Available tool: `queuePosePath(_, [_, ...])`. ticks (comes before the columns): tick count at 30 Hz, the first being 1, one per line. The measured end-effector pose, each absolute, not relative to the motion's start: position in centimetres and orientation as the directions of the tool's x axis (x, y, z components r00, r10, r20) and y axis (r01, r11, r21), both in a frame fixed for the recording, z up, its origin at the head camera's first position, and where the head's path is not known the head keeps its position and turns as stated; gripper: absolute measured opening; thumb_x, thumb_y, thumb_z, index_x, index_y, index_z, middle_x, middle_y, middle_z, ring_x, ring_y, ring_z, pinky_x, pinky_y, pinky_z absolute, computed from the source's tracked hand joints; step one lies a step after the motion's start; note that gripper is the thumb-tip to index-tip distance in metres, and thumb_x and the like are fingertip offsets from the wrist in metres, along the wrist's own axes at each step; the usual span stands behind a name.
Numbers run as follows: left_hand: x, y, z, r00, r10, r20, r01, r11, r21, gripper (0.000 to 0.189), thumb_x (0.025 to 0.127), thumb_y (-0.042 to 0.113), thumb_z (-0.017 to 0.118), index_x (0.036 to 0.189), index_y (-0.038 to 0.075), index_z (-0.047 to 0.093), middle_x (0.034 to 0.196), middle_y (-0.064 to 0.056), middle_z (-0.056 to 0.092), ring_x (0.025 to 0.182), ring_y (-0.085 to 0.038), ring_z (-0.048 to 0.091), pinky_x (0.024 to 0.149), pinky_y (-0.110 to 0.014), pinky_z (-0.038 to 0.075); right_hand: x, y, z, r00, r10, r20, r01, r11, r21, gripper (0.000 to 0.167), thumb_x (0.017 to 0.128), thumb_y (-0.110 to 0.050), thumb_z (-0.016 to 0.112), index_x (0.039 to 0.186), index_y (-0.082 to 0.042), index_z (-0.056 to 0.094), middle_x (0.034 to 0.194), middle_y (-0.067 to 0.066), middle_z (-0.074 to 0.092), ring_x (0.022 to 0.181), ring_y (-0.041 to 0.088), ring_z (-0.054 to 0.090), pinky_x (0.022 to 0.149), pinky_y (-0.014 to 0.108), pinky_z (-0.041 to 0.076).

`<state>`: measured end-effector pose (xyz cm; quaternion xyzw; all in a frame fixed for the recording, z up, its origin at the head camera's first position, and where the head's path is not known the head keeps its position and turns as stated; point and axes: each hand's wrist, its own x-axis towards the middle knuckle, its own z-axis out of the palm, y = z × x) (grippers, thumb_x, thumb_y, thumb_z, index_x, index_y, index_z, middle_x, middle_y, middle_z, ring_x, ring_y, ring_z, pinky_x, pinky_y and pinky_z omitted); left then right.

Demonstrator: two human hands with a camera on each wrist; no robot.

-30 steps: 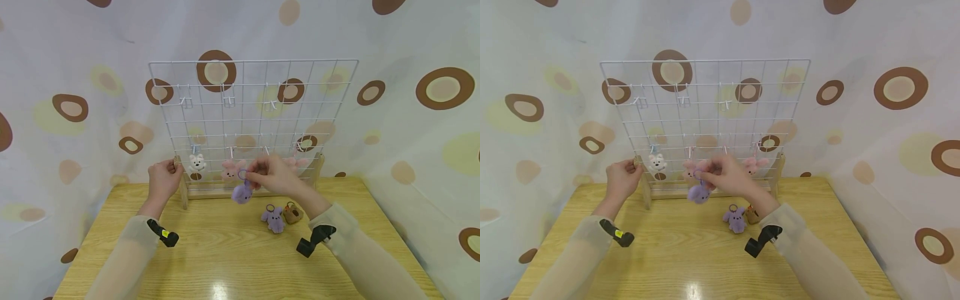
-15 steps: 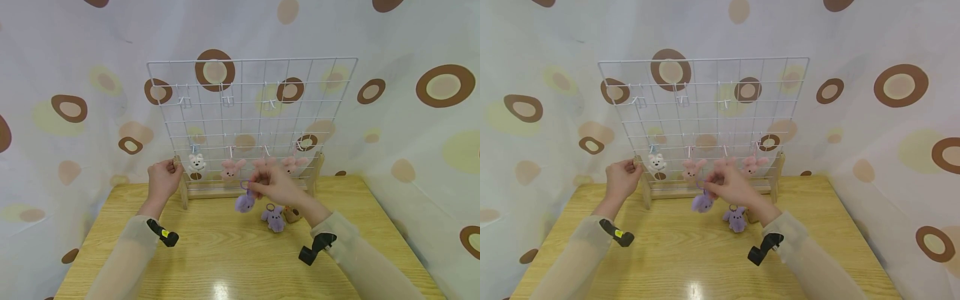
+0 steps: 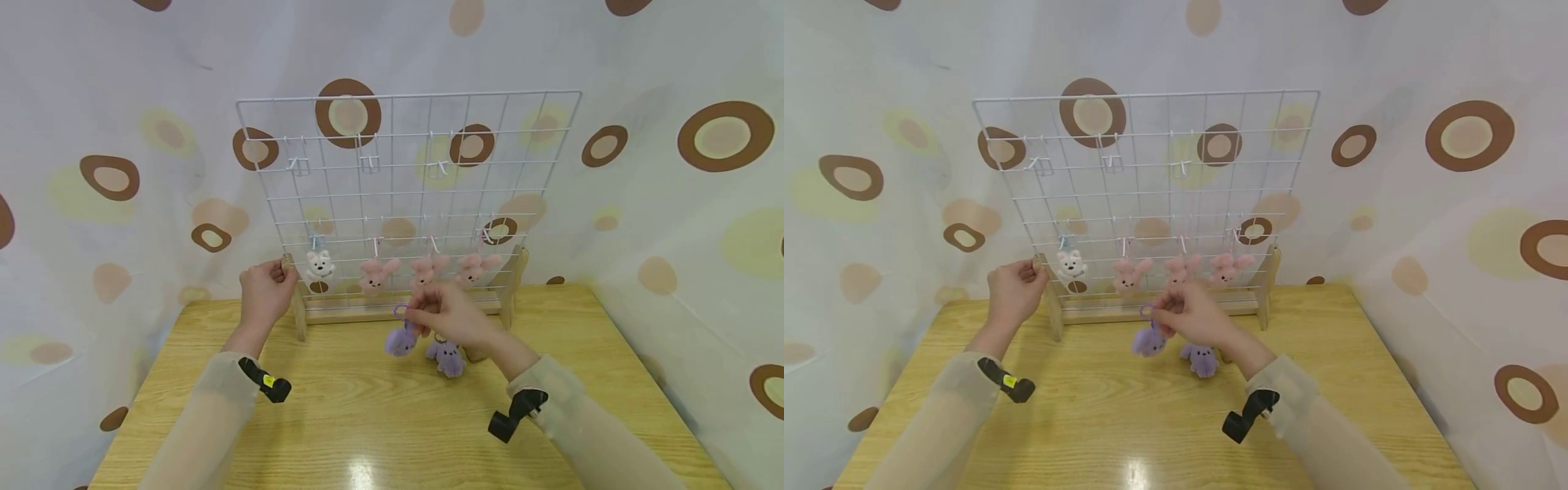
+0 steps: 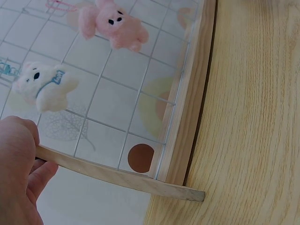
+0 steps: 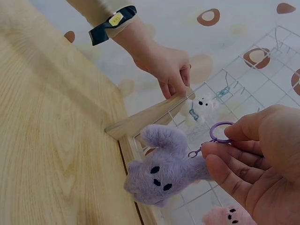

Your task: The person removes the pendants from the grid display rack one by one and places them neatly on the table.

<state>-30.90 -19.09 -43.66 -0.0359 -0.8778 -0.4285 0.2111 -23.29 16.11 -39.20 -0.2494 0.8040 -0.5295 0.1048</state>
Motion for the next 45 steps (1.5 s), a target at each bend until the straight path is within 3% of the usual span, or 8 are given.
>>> queuePosePath(8, [-30.9,-19.0,-43.6,-0.912,-0.122,0.391,0.232,0.633,0.739,0.026,0.1,0.012,0.064,0.106,-0.008,0.078,0.091,-0.02,0.078,0.084,-0.03,0.078,0.073,-0.046,0.063,-22.7,16.7,-40.6,-0.862,-0.5,0.082,-0.258,0.293,-0.921,0.011,0.104,-0.006,0.067,0.099,0.004,0.07,0.081,0.014,0.072,0.074,0.043,0.07,0.064,0.034,0.061])
queuePosePath(17, [-31.0,-19.0,-43.6,-0.92,-0.127,0.371,0.216,0.625,0.75,0.026,0.101,0.012,0.064,0.109,-0.009,0.077,0.094,-0.021,0.078,0.088,-0.03,0.078,0.075,-0.044,0.063,-21.8,17.2,-42.2,-0.868,-0.495,0.045,-0.216,0.295,-0.931,0.013,0.104,-0.006,0.066,0.098,0.005,0.07,0.08,0.016,0.072,0.067,0.02,0.069,0.063,0.032,0.06])
queuePosePath(28, [-30.8,-19.0,-43.6,-0.924,-0.128,0.36,0.21,0.616,0.759,0.028,0.101,0.012,0.064,0.112,-0.01,0.076,0.096,-0.022,0.078,0.09,-0.031,0.078,0.077,-0.046,0.063,-20.8,17.4,-43.2,-0.873,-0.487,0.002,-0.181,0.32,-0.93,0.014,0.104,-0.009,0.068,0.098,0.004,0.072,0.082,0.017,0.071,0.067,0.019,0.068,0.057,0.025,0.054])
queuePosePath(37, [-30.8,-19.0,-43.7,-0.925,-0.125,0.359,0.212,0.614,0.761,0.03,0.101,0.012,0.064,0.116,-0.011,0.075,0.098,-0.023,0.077,0.091,-0.032,0.078,0.077,-0.046,0.063,-19.8,17.9,-43.7,-0.869,-0.493,-0.041,-0.153,0.347,-0.925,0.014,0.103,-0.012,0.071,0.099,0.001,0.072,0.081,0.015,0.072,0.069,0.022,0.069,0.057,0.029,0.055])
queuePosePath(45, [-30.8,-19.0,-43.6,-0.917,-0.116,0.382,0.236,0.615,0.753,0.029,0.101,0.011,0.064,0.115,-0.011,0.075,0.097,-0.024,0.077,0.09,-0.033,0.078,0.076,-0.047,0.063,-19.6,18.1,-44.6,-0.867,-0.497,-0.036,-0.157,0.342,-0.927,0.013,0.103,-0.009,0.069,0.099,0.002,0.072,0.081,0.012,0.072,0.066,0.016,0.068,0.055,0.024,0.052])
